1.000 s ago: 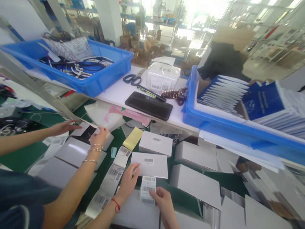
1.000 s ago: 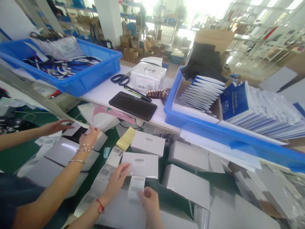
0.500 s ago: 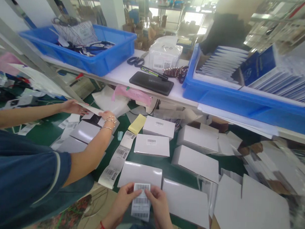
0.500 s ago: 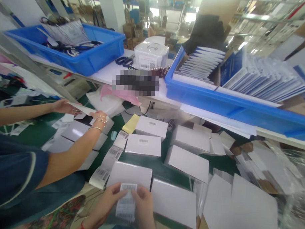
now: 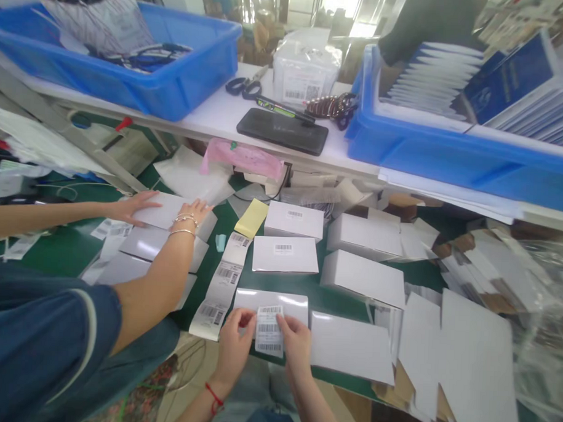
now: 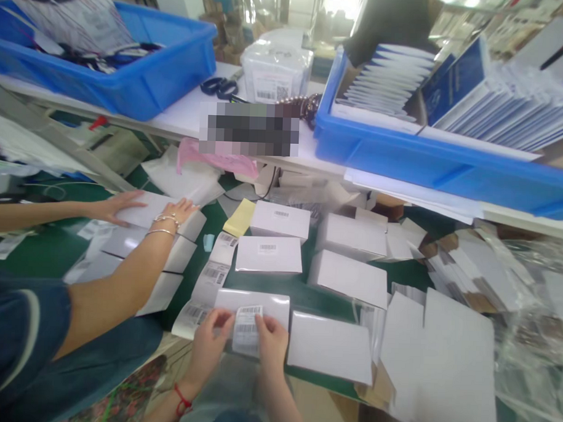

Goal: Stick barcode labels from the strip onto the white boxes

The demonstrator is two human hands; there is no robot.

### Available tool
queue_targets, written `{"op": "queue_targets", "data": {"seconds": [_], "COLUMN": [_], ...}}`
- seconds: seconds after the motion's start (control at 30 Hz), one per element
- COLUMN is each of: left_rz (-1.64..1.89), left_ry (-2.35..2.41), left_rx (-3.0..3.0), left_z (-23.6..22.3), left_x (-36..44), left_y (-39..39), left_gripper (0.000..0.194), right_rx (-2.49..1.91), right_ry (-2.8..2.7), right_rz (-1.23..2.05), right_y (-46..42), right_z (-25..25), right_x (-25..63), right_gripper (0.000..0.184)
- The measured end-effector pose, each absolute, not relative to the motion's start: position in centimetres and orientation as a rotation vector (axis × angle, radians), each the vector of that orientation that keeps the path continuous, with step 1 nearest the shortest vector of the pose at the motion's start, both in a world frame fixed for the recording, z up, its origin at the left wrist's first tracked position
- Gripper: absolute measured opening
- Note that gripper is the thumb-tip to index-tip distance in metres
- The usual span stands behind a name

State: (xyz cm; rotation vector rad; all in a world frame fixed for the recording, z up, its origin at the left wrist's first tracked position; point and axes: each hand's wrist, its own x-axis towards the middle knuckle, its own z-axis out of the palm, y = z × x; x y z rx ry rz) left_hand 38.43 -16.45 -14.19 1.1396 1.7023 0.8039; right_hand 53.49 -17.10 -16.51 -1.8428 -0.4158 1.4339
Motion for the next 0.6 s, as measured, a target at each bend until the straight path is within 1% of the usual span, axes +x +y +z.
{"op": "queue_targets", "data": {"seconds": [0.1,0.13,0.23,0.33,0.6], "left_rz": [0.879,0.887,0.886,0.855,0.746], "left_ry": [1.595,1.538,1.404,1.324,1.233], "left_rx": [1.490,1.599,1.862,1.999,2.082], "left_z": [-14.1,-14.2,-14.4,-14.9,-16.3], "left_x": [38.1,38.0,37.9,37.9,38.3], "left_y": [-17.2,-17.4,-17.7,-17.6,-17.5], "left_gripper": [0.018,0.018,0.028,0.037,0.042], "right_rx": [-1.889,-1.890,-1.868,-1.886,-2.012], "right_ry": [-0.426,-0.434,-0.471,-0.503,-0.563], "right_rz": [1.364,1.352,1.348,1.324,1.244], "right_y": [-17.1,-17.1,-17.1,-16.8,-16.2], "right_z": [-17.3,-17.6,-18.2,-18.7,-18.3], "right_x": [53.1,53.0,52.6,52.5,52.9], "right_gripper": [0.047,0.047,0.047,0.045,0.044]}}
